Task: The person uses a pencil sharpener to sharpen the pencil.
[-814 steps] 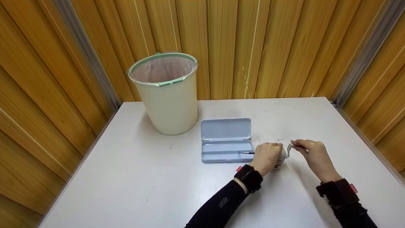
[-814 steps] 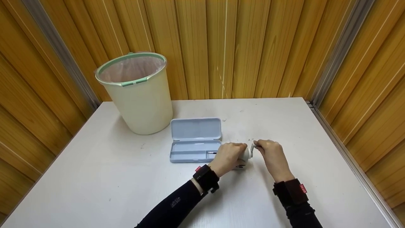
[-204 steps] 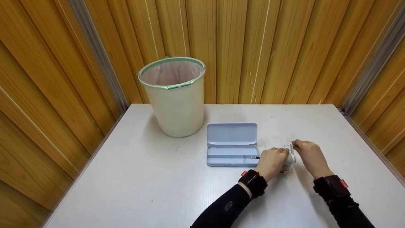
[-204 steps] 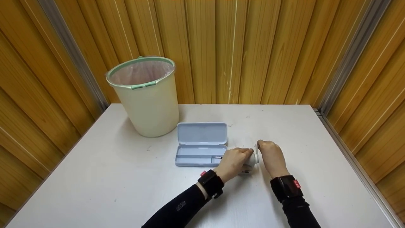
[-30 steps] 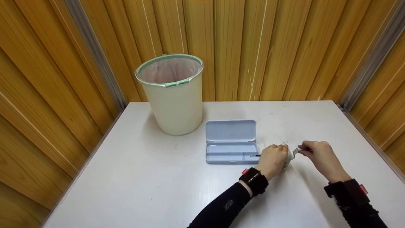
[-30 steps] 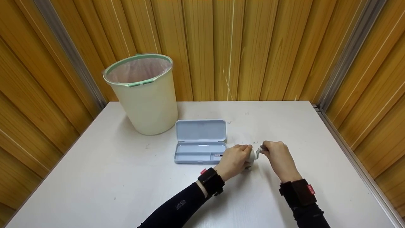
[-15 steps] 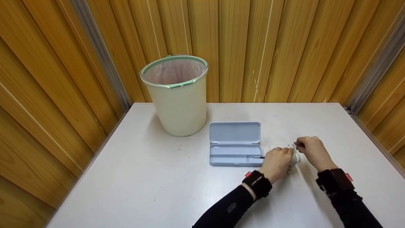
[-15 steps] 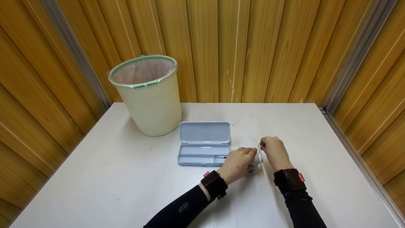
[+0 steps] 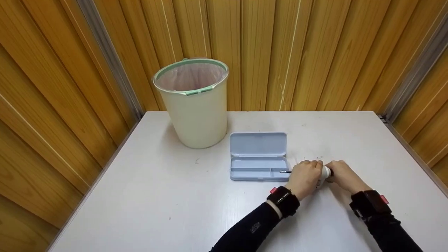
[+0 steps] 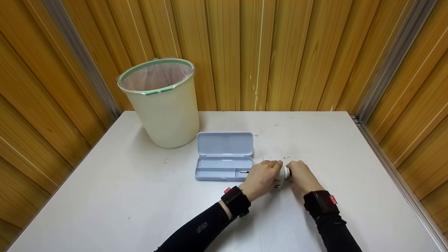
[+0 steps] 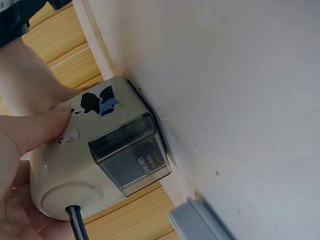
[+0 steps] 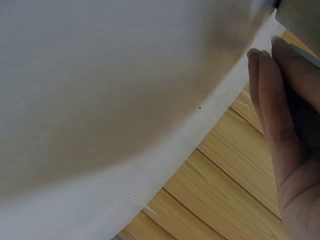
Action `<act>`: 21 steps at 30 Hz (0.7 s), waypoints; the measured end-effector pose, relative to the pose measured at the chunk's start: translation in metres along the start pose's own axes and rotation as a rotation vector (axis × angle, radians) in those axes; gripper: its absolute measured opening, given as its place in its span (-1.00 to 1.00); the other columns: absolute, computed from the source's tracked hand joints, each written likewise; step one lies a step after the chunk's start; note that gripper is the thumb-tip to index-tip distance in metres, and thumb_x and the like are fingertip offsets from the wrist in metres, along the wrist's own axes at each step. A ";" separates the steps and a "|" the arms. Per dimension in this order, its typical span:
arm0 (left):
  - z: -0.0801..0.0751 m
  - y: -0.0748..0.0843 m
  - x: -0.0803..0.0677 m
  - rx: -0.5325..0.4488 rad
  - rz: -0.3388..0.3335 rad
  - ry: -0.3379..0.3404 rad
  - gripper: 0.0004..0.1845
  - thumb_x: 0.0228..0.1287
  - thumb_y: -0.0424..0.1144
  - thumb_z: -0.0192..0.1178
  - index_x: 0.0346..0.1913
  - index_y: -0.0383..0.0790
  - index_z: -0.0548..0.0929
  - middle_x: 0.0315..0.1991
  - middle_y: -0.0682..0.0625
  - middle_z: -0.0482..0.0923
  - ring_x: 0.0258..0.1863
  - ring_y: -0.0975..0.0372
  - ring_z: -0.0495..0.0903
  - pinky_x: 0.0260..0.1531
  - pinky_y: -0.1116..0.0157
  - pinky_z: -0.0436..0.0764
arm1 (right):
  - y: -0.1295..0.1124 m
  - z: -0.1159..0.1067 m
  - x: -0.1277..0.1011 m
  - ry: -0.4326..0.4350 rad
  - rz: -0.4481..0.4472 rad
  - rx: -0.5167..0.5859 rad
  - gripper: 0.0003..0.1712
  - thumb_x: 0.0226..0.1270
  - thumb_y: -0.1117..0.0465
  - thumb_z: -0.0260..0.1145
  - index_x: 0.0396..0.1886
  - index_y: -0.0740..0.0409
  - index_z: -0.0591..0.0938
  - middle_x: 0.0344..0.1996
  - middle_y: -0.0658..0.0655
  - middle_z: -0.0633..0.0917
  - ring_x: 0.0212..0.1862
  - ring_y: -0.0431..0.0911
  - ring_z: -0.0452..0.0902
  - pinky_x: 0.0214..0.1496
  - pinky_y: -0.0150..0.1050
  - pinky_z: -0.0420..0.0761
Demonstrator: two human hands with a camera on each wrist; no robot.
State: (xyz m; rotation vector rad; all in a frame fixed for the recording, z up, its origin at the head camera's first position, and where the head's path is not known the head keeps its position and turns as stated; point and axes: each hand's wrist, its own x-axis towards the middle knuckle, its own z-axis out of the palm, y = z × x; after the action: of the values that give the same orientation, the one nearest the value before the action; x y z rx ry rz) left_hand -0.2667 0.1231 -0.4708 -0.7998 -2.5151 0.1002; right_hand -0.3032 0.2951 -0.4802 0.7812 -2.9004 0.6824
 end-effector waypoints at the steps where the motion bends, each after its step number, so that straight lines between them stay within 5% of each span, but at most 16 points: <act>1: 0.000 -0.001 0.000 -0.002 -0.003 -0.003 -0.54 0.13 -0.08 0.38 0.12 -0.06 0.63 -0.09 0.19 0.70 -0.24 0.40 0.64 -0.26 0.54 0.61 | 0.000 0.000 -0.001 -0.015 0.000 0.011 -0.80 -0.19 0.53 0.40 -0.69 0.21 0.59 -0.69 -0.01 0.59 -0.58 -0.27 0.28 -0.52 -0.39 0.32; 11: -0.001 0.000 0.002 0.002 -0.025 -0.039 -0.51 0.11 -0.03 0.40 0.12 -0.06 0.63 -0.14 0.19 0.69 -0.30 0.41 0.62 -0.33 0.54 0.60 | -0.004 -0.004 -0.015 -0.095 -0.034 0.158 -0.83 -0.04 0.35 0.52 -0.62 0.23 0.65 -0.69 0.00 0.64 -0.60 -0.42 0.35 -0.52 -0.44 0.45; 21: 0.000 0.003 0.002 0.023 -0.039 -0.028 -0.60 0.11 -0.11 0.38 0.05 -0.02 0.65 -0.21 0.22 0.68 -0.34 0.41 0.60 -0.40 0.53 0.57 | -0.017 -0.024 -0.035 -0.127 -0.107 0.176 -0.84 -0.02 0.42 0.47 -0.63 0.19 0.65 -0.69 -0.02 0.64 -0.57 -0.44 0.41 -0.53 -0.43 0.48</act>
State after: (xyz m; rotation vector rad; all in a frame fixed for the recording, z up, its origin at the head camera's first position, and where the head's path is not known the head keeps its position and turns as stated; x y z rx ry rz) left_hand -0.2667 0.1268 -0.4707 -0.7443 -2.5505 0.1276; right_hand -0.2659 0.3091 -0.4576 1.0263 -2.9115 0.9187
